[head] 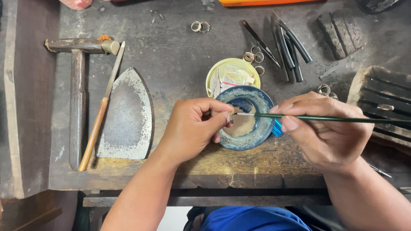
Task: Applying flux to a small jewelry component using a fine brush on a workbench
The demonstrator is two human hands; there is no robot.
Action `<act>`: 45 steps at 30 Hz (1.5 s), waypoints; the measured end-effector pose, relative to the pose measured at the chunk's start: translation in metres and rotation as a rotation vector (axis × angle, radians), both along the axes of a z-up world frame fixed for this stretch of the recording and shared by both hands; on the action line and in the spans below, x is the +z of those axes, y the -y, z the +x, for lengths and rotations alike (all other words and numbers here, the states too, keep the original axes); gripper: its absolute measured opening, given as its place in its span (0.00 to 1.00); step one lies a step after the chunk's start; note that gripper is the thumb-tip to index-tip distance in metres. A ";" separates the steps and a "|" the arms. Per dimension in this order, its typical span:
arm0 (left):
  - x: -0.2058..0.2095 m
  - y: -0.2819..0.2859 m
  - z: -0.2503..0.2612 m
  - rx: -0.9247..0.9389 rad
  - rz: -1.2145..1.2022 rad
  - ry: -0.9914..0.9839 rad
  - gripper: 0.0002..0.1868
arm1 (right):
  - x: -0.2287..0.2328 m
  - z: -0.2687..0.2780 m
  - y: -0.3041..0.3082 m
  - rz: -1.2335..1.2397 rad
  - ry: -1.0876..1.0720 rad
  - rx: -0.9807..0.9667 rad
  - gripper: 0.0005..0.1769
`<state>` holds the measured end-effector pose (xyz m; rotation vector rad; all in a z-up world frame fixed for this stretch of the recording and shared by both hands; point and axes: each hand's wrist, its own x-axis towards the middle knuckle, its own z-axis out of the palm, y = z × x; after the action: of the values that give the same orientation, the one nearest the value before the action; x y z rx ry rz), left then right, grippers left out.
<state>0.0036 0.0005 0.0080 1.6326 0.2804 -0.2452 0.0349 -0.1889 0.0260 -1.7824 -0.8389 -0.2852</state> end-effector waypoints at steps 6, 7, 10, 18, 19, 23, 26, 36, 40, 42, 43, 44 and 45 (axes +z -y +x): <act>0.001 0.000 0.000 0.000 0.014 0.014 0.07 | 0.001 0.000 0.003 0.011 -0.022 0.063 0.02; 0.001 0.000 0.000 0.000 0.013 0.013 0.07 | 0.000 0.000 0.003 0.011 -0.022 0.063 0.02; 0.000 0.000 0.000 0.007 0.014 0.014 0.06 | -0.001 0.000 0.002 0.051 -0.009 0.052 0.03; -0.004 0.000 -0.002 -0.006 0.115 0.110 0.03 | -0.002 0.003 0.005 0.152 -0.179 0.029 0.07; -0.003 -0.001 -0.002 -0.009 0.110 0.103 0.03 | 0.002 0.004 0.005 0.147 -0.187 0.026 0.07; 0.001 0.000 -0.003 0.005 0.176 0.086 0.04 | 0.007 0.010 0.005 -0.193 -0.352 -0.133 0.02; 0.001 0.000 -0.002 0.004 0.173 0.087 0.04 | 0.004 0.014 0.005 -0.313 -0.398 -0.221 0.03; 0.003 0.000 -0.002 -0.017 0.159 0.036 0.05 | 0.004 0.015 0.003 -0.387 -0.362 -0.254 0.05; 0.001 0.000 -0.001 -0.027 0.163 0.039 0.05 | 0.002 0.016 0.004 -0.388 -0.364 -0.248 0.04; 0.002 -0.001 -0.002 -0.031 0.166 0.031 0.05 | 0.002 0.016 0.004 -0.403 -0.360 -0.264 0.04; 0.002 0.000 -0.002 -0.031 0.166 0.032 0.05 | 0.003 0.015 0.003 -0.402 -0.359 -0.265 0.04; 0.002 0.000 -0.002 -0.030 0.167 0.034 0.05 | 0.003 0.015 0.003 -0.389 -0.366 -0.252 0.04; 0.002 0.000 -0.002 -0.027 0.168 0.037 0.05 | 0.004 0.015 0.003 -0.376 -0.371 -0.240 0.04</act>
<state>0.0016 0.0008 0.0096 1.8059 0.2561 -0.2166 0.0502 -0.1916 0.0295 -2.2037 -0.4302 0.0584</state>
